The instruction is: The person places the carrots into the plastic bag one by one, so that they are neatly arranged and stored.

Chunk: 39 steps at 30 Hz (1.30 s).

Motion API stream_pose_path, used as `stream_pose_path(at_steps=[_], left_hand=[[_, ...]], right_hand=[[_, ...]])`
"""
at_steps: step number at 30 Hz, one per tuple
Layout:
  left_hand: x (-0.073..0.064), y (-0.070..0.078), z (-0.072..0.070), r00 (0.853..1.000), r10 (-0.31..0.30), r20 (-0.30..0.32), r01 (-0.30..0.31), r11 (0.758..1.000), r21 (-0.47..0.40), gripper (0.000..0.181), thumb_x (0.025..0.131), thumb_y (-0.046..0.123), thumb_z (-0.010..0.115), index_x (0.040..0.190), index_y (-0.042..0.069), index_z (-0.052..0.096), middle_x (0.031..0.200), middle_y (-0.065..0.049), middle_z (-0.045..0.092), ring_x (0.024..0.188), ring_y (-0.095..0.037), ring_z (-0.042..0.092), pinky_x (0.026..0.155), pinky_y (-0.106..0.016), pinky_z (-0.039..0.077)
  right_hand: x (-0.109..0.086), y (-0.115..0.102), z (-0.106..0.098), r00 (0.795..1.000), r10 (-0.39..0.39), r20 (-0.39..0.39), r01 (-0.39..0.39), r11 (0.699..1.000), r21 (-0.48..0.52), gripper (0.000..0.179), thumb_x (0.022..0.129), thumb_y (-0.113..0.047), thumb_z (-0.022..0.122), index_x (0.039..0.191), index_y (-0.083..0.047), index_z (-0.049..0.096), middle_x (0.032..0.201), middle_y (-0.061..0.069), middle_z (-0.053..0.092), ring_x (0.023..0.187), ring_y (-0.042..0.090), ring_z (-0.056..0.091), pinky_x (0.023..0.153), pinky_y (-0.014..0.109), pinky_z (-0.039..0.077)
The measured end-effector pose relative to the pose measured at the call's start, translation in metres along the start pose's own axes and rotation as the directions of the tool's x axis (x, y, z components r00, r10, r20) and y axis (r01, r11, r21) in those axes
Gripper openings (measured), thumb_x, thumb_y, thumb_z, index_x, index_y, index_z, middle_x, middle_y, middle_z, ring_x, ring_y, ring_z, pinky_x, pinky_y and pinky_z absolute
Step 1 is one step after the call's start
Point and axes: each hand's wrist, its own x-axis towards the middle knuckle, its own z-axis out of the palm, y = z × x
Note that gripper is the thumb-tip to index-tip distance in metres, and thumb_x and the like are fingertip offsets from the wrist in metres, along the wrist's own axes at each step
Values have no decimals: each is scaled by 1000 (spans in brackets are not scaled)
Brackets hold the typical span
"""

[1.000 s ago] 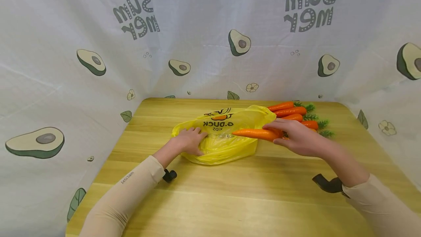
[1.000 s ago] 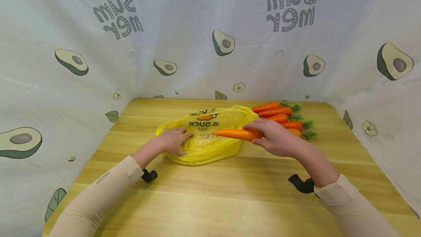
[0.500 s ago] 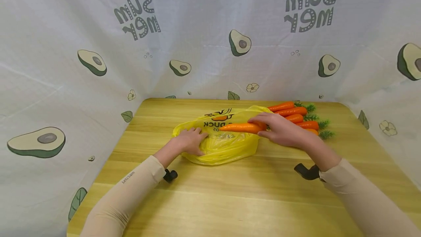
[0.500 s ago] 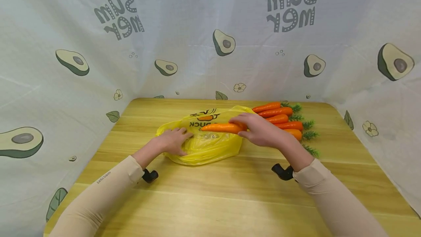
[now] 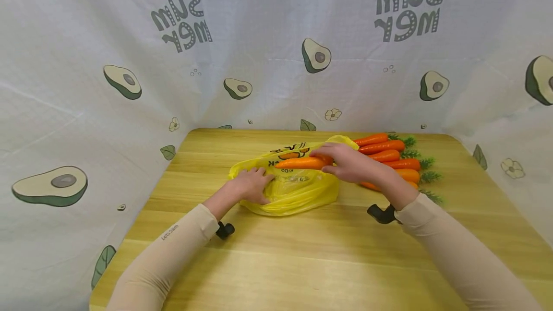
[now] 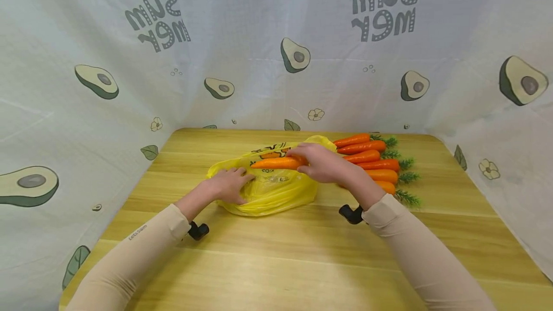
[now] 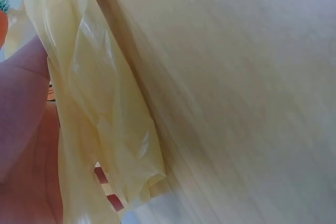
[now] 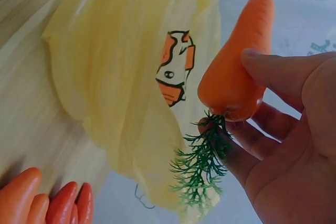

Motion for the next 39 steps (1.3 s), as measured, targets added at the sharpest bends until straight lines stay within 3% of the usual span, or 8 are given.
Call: stream_pose_path(at_steps=[12,22,30,33,39], left_hand=[[-1,5,-2,1000,-15,-7,15,1000,10,80,90,59,65,157,23,38,150,-11,44,136,-32,46,105,-52,44],[0,4,-2,1000,-5,-2,5,1000,8,80,90,59,66,157,23,38,151,-11,43,137,-32,45,106,-53,44],[1,3,-2,1000,-11,6,11,1000,6,79,91,58,64,156,22,38,154,-11,41,140,-33,43,110,-55,40],[-1,5,-1,1000,-19,19,19,1000,-4,80,91,58,65,157,23,37,157,-11,38,143,-33,40,113,-56,37],[-2,7,1,1000,-17,0,17,1000,-8,79,90,56,66,157,25,37,155,-10,41,141,-32,41,112,-54,38]], right_hand=[[23,-10,-1,1000,-24,-6,24,999,21,45,94,-8,70,138,-12,62,128,9,65,96,22,60,88,43,53],[34,13,17,999,21,32,-23,999,48,43,93,-6,70,136,-9,63,124,11,66,96,24,57,85,42,49],[40,26,35,997,4,81,-6,1000,20,44,93,-2,68,136,-3,62,132,16,64,121,35,59,103,51,49],[42,27,40,998,4,69,-4,1000,0,44,93,-1,68,136,-4,62,134,18,63,124,37,58,104,53,48],[47,33,41,996,91,-19,-91,996,15,51,95,-6,67,144,-8,55,141,16,59,125,36,57,104,53,48]])
